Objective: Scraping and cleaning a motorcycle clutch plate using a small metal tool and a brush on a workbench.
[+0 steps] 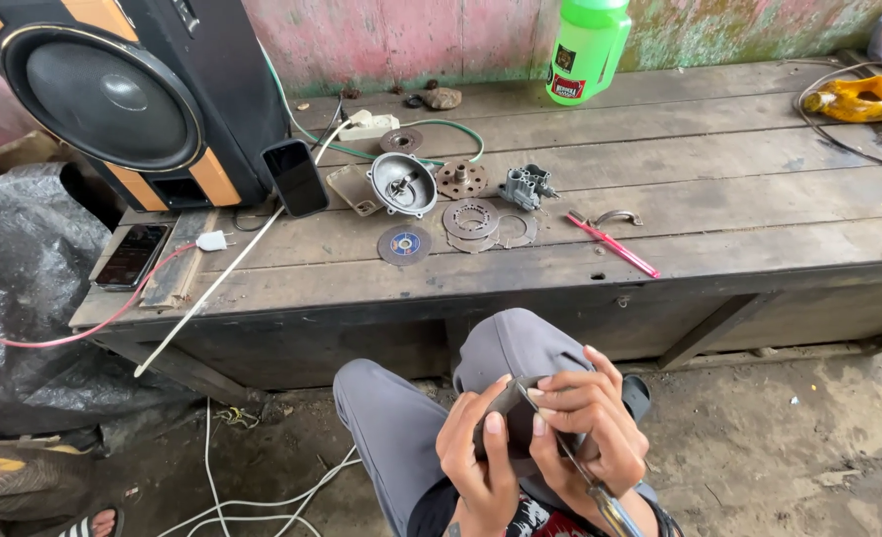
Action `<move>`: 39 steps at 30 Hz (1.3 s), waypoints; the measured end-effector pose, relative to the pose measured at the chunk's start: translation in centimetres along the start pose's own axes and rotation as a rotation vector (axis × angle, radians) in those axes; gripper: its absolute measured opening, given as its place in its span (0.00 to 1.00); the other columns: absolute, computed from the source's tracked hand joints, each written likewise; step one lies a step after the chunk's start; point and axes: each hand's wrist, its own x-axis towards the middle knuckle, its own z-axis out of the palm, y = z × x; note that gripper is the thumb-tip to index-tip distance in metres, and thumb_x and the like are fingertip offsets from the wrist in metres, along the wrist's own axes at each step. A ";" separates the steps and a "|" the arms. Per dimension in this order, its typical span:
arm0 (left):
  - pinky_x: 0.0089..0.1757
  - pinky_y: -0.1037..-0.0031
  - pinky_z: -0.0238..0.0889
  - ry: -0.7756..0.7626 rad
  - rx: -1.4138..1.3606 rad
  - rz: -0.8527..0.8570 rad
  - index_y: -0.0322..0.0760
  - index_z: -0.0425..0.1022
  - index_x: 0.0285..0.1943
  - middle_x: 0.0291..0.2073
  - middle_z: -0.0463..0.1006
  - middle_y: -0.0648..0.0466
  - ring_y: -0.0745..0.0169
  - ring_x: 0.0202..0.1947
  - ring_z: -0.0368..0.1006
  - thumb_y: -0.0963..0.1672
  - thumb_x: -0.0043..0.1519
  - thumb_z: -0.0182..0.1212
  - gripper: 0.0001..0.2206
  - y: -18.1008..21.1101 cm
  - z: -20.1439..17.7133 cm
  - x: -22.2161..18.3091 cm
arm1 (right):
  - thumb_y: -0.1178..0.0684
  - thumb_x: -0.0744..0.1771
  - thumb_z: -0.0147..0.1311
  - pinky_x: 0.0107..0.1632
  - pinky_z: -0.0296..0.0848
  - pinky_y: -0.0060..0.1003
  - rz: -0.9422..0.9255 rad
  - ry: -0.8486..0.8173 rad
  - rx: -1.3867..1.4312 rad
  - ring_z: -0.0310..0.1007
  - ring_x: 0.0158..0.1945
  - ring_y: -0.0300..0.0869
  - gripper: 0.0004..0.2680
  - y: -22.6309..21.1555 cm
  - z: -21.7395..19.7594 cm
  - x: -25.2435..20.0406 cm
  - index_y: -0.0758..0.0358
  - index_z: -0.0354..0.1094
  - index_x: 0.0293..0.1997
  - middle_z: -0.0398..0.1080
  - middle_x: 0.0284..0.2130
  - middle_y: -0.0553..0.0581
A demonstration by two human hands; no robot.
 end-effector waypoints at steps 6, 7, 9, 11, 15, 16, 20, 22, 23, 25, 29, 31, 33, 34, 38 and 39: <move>0.30 0.75 0.62 -0.007 0.017 -0.022 0.23 0.78 0.47 0.27 0.77 0.48 0.64 0.24 0.64 0.39 0.62 0.49 0.13 0.2 -0.1 -0.1 | 0.63 0.58 0.57 0.68 0.65 0.59 0.016 -0.002 -0.006 0.78 0.37 0.43 0.07 0.4 -0.4 -1.1 0.58 0.62 0.22 0.76 0.25 0.53; 0.30 0.75 0.62 -0.001 0.012 -0.016 0.23 0.78 0.47 0.27 0.78 0.47 0.64 0.25 0.64 0.39 0.62 0.49 0.13 0.2 0.0 -0.1 | 0.63 0.58 0.57 0.68 0.65 0.59 0.014 -0.007 -0.002 0.78 0.38 0.43 0.07 0.2 -0.4 -0.8 0.58 0.62 0.22 0.76 0.25 0.54; 0.31 0.75 0.63 -0.003 0.010 -0.002 0.23 0.78 0.47 0.28 0.79 0.47 0.64 0.25 0.65 0.40 0.63 0.49 0.13 0.1 0.0 -0.1 | 0.63 0.58 0.57 0.68 0.65 0.58 0.003 -0.011 -0.004 0.78 0.38 0.43 0.06 0.1 -0.2 0.1 0.59 0.62 0.23 0.76 0.26 0.55; 0.31 0.74 0.63 -0.009 0.007 0.012 0.24 0.78 0.47 0.29 0.80 0.47 0.63 0.25 0.65 0.40 0.63 0.50 0.13 0.1 0.0 -0.1 | 0.63 0.58 0.57 0.68 0.65 0.57 -0.006 -0.012 -0.007 0.78 0.37 0.44 0.06 0.0 0.0 0.6 0.60 0.63 0.24 0.76 0.26 0.56; 0.31 0.75 0.61 -0.019 0.006 -0.016 0.24 0.78 0.47 0.27 0.78 0.49 0.64 0.25 0.63 0.40 0.63 0.50 0.13 0.2 0.0 0.0 | 0.63 0.58 0.57 0.65 0.70 0.57 -0.024 -0.003 0.015 0.77 0.38 0.44 0.06 0.4 0.2 0.4 0.61 0.63 0.24 0.76 0.26 0.57; 0.31 0.75 0.61 -0.019 0.009 -0.032 0.24 0.79 0.47 0.26 0.76 0.50 0.64 0.25 0.62 0.40 0.62 0.50 0.13 0.3 0.0 -0.1 | 0.63 0.59 0.57 0.63 0.73 0.58 -0.039 0.002 0.034 0.77 0.37 0.45 0.06 0.5 0.1 0.2 0.62 0.63 0.24 0.76 0.27 0.58; 0.31 0.75 0.59 -0.008 -0.006 -0.047 0.25 0.79 0.47 0.24 0.73 0.51 0.65 0.25 0.60 0.40 0.63 0.49 0.13 0.1 0.0 -0.4 | 0.63 0.59 0.57 0.60 0.77 0.58 -0.059 0.001 0.048 0.76 0.39 0.45 0.06 0.5 0.0 -0.6 0.62 0.61 0.24 0.75 0.27 0.58; 0.28 0.77 0.54 -0.003 -0.036 -0.102 0.22 0.79 0.48 0.23 0.69 0.53 0.68 0.23 0.57 0.39 0.63 0.48 0.14 0.1 -0.1 -0.3 | 0.65 0.57 0.56 0.63 0.75 0.60 -0.029 -0.028 0.024 0.77 0.36 0.42 0.06 0.3 -0.1 -1.5 0.61 0.63 0.23 0.76 0.24 0.55; 0.28 0.77 0.54 0.000 -0.037 -0.096 0.22 0.79 0.48 0.23 0.69 0.53 0.68 0.23 0.57 0.39 0.63 0.48 0.14 0.0 0.0 -0.1 | 0.65 0.57 0.56 0.63 0.75 0.60 -0.035 -0.027 0.026 0.77 0.36 0.42 0.06 0.5 0.1 -1.3 0.61 0.63 0.23 0.76 0.24 0.55; 0.30 0.77 0.58 -0.009 -0.006 -0.046 0.23 0.78 0.48 0.24 0.72 0.53 0.67 0.25 0.59 0.39 0.63 0.48 0.13 0.0 0.0 -0.4 | 0.64 0.57 0.57 0.63 0.74 0.62 -0.030 -0.021 0.020 0.75 0.36 0.42 0.06 0.5 0.1 -1.3 0.61 0.62 0.21 0.76 0.23 0.55; 0.30 0.76 0.58 0.015 -0.038 -0.056 0.23 0.79 0.47 0.24 0.73 0.52 0.66 0.25 0.61 0.40 0.64 0.49 0.13 -0.4 0.2 -0.6 | 0.64 0.57 0.55 0.62 0.75 0.61 -0.018 -0.033 0.128 0.76 0.35 0.43 0.05 1.3 -0.5 -1.6 0.61 0.63 0.23 0.74 0.22 0.54; 0.27 0.79 0.53 0.034 -0.113 -0.100 0.23 0.79 0.47 0.23 0.71 0.53 0.69 0.23 0.58 0.40 0.64 0.49 0.13 -0.6 0.2 -0.9 | 0.63 0.58 0.52 0.64 0.76 0.60 0.046 0.055 0.252 0.76 0.38 0.45 0.04 2.4 -0.9 -2.7 0.60 0.61 0.27 0.74 0.26 0.58; 0.27 0.79 0.53 0.049 -0.156 -0.140 0.22 0.80 0.47 0.24 0.71 0.53 0.69 0.23 0.59 0.40 0.64 0.49 0.14 -0.8 0.2 -1.1 | 0.62 0.59 0.52 0.64 0.76 0.58 0.064 0.078 0.257 0.75 0.42 0.45 0.04 3.2 -1.5 -3.1 0.59 0.61 0.29 0.74 0.28 0.59; 0.27 0.78 0.53 0.061 -0.203 -0.178 0.20 0.80 0.46 0.24 0.71 0.52 0.69 0.23 0.59 0.41 0.64 0.49 0.15 -0.9 0.2 -1.2 | 0.62 0.61 0.52 0.65 0.76 0.56 0.079 0.104 0.259 0.74 0.45 0.46 0.05 3.6 -1.8 -3.4 0.59 0.60 0.32 0.73 0.31 0.59; 0.28 0.78 0.54 0.119 -0.261 -0.248 0.21 0.80 0.49 0.21 0.69 0.55 0.70 0.22 0.58 0.40 0.63 0.48 0.15 -1.3 -0.3 -1.8 | 0.62 0.61 0.52 0.63 0.77 0.54 0.134 0.074 0.239 0.73 0.46 0.47 0.04 3.3 -2.4 -3.3 0.61 0.61 0.32 0.72 0.33 0.58; 0.33 0.75 0.59 0.111 -0.252 -0.263 0.22 0.79 0.49 0.28 0.75 0.50 0.65 0.28 0.64 0.41 0.61 0.50 0.15 -1.1 -0.4 -1.8 | 0.63 0.61 0.52 0.60 0.78 0.51 0.150 0.043 0.250 0.75 0.47 0.48 0.04 3.2 -2.2 -3.2 0.62 0.62 0.31 0.74 0.34 0.59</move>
